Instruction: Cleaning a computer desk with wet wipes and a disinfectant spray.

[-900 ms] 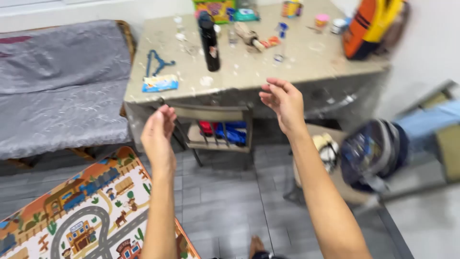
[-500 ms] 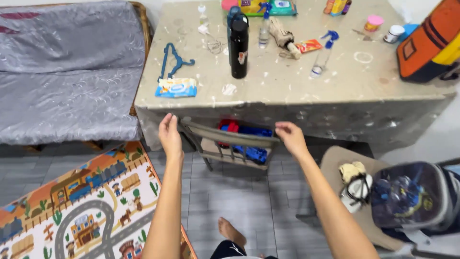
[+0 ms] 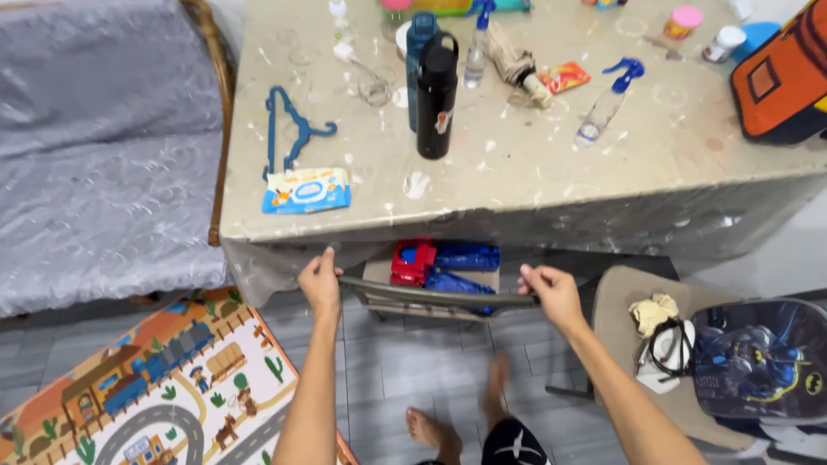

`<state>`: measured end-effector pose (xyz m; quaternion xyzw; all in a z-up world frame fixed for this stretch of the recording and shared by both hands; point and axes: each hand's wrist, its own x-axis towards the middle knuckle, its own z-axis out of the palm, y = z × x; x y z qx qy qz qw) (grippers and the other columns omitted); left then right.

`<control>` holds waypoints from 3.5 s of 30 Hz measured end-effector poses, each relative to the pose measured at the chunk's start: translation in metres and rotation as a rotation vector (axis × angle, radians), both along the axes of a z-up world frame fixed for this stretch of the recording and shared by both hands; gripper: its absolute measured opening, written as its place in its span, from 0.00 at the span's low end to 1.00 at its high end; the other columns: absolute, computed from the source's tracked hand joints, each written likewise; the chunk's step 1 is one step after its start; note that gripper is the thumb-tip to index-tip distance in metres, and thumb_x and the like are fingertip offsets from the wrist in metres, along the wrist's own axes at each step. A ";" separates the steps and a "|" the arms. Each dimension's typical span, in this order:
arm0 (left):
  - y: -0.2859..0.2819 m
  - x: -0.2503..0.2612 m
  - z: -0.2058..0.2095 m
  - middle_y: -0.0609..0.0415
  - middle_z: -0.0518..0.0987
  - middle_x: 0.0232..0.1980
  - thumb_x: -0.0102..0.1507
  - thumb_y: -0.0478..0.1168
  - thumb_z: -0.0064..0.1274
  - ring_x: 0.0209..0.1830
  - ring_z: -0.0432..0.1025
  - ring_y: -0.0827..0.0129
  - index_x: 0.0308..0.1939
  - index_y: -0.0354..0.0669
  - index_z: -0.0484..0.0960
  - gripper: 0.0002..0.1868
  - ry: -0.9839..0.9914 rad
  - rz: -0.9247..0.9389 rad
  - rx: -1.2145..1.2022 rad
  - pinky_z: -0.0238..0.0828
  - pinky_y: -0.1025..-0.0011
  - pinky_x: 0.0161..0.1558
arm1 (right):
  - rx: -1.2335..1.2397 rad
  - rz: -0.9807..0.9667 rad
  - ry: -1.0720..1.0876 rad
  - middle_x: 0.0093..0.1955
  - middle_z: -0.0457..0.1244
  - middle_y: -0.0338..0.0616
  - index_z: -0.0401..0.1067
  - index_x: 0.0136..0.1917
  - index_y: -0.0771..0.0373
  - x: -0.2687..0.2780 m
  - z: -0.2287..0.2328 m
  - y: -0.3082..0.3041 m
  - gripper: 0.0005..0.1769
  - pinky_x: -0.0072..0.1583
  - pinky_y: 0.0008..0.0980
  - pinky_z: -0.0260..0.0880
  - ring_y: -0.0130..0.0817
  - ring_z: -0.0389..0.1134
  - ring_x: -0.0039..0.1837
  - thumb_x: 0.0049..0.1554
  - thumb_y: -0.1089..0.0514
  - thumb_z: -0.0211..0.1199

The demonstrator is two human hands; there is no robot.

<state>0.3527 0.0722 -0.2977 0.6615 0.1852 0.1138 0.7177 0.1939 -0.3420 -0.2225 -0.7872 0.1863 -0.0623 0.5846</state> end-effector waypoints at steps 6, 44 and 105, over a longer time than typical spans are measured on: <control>0.007 0.007 0.014 0.59 0.72 0.19 0.65 0.41 0.57 0.20 0.62 0.78 0.22 0.37 0.78 0.18 -0.040 -0.011 0.132 0.57 0.74 0.26 | 0.087 -0.205 -0.033 0.28 0.63 0.38 0.72 0.31 0.65 0.016 0.003 0.011 0.25 0.34 0.24 0.58 0.22 0.60 0.29 0.62 0.46 0.66; 0.236 -0.180 0.006 0.55 0.71 0.24 0.68 0.27 0.49 0.22 0.65 0.73 0.24 0.37 0.70 0.16 -0.164 0.672 -0.058 0.57 0.72 0.27 | 0.478 0.752 0.368 0.32 0.64 0.34 0.75 0.39 0.64 -0.051 -0.002 0.208 0.18 0.35 0.23 0.63 0.20 0.63 0.30 0.64 0.49 0.62; -0.323 0.185 0.209 0.45 0.79 0.58 0.48 0.38 0.74 0.55 0.77 0.62 0.63 0.37 0.67 0.44 -0.200 -0.492 0.370 0.74 0.67 0.58 | -0.827 0.139 0.513 0.58 0.66 0.55 0.66 0.65 0.56 0.303 0.165 -0.246 0.29 0.56 0.50 0.70 0.55 0.70 0.57 0.52 0.51 0.67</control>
